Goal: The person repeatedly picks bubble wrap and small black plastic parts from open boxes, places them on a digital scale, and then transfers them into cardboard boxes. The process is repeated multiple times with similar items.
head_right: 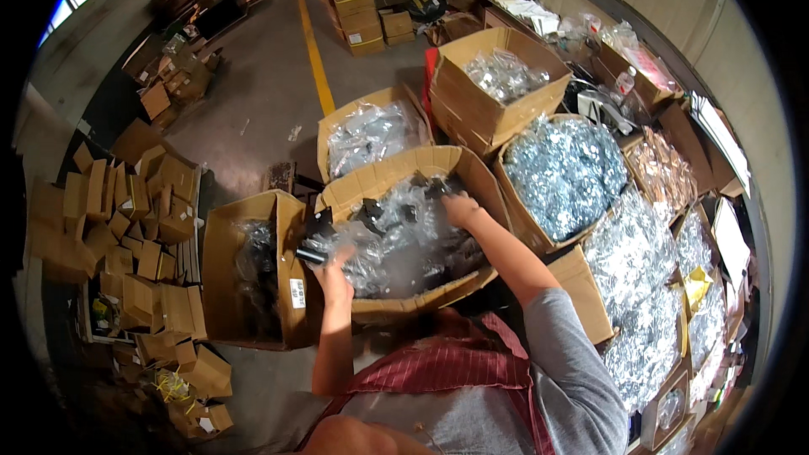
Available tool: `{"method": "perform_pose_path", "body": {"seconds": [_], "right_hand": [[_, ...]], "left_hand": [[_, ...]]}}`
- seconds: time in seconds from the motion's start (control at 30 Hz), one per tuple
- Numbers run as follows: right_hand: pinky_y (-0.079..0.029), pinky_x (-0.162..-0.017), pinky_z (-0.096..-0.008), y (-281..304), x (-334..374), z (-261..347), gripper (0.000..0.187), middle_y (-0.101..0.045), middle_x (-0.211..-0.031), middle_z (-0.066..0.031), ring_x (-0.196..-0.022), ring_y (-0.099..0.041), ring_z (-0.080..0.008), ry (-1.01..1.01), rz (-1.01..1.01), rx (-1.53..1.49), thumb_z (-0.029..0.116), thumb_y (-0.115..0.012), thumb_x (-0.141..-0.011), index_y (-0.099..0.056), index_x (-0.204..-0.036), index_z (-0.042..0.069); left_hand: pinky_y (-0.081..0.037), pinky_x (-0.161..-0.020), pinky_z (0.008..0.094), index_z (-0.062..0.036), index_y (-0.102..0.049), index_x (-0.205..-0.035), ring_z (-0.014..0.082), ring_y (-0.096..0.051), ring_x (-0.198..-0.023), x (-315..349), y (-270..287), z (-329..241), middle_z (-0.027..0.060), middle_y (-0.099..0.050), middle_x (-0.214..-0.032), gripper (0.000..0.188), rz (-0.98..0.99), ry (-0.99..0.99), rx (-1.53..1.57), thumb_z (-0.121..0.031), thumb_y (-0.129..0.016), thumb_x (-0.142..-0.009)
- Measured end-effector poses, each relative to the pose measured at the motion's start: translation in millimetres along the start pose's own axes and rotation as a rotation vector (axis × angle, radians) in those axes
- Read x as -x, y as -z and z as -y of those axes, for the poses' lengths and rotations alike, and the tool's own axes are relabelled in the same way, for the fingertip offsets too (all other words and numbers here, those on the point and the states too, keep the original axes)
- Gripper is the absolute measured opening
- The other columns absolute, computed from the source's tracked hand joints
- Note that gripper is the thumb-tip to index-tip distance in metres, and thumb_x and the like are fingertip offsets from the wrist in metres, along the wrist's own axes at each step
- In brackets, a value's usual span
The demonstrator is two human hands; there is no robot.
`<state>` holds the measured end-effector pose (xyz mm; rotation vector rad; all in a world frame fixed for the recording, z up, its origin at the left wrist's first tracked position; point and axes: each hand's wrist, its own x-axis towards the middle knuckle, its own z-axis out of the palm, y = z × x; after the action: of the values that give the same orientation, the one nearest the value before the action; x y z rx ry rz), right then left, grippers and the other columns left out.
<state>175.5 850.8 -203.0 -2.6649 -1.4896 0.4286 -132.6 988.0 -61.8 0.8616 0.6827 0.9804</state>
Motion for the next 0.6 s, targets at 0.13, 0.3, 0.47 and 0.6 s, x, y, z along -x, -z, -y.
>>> {"method": "perform_pose_path", "body": {"seconds": [0.13,0.3,0.47,0.6], "right_hand": [[-0.044,-0.098,-0.0486,15,-5,4,0.047,-0.061,-0.122,-0.0117,-0.119,-0.052,-0.0349,-0.019,0.122,0.063,0.015,-0.060,-0.080,-0.055,-0.127,0.014],[-0.045,-0.095,-0.0461,6,12,-21,0.039,-0.065,-0.110,-0.0178,-0.107,-0.058,-0.0388,0.036,-0.066,0.069,0.013,-0.060,-0.080,-0.052,-0.118,0.006],[-0.045,-0.093,-0.0381,77,35,17,0.035,-0.065,-0.108,-0.0204,-0.102,-0.061,-0.0326,-0.211,-0.407,-0.785,0.019,-0.056,-0.093,-0.050,-0.121,0.000],[-0.049,-0.085,-0.0330,148,117,64,0.040,-0.063,-0.109,-0.0122,-0.092,-0.063,-0.0212,-0.117,-0.396,-1.862,0.024,-0.053,-0.096,-0.050,-0.126,-0.002]], "left_hand": [[-0.060,-0.074,0.0361,-0.0043,-0.056,-0.121,0.0173,-0.063,-0.097,11,-7,-14,0.0062,-0.061,-0.112,0.053,0.020,0.018,-0.080,0.011,-0.070,-0.072],[-0.060,-0.074,0.0349,-0.0056,-0.055,-0.121,0.0163,-0.062,-0.097,11,-9,-7,0.0058,-0.060,-0.113,0.053,0.076,0.071,-0.094,0.013,-0.068,-0.073],[-0.060,-0.073,0.0348,-0.0041,-0.055,-0.121,0.0178,-0.062,-0.096,13,-7,-12,0.0064,-0.061,-0.108,0.051,0.040,0.159,-0.103,0.011,-0.067,-0.074],[-0.057,-0.075,0.0342,-0.0018,-0.055,-0.121,0.0201,-0.064,-0.092,18,-7,-22,0.0084,-0.063,-0.105,0.053,0.078,0.321,-0.086,0.012,-0.065,-0.071]]}}
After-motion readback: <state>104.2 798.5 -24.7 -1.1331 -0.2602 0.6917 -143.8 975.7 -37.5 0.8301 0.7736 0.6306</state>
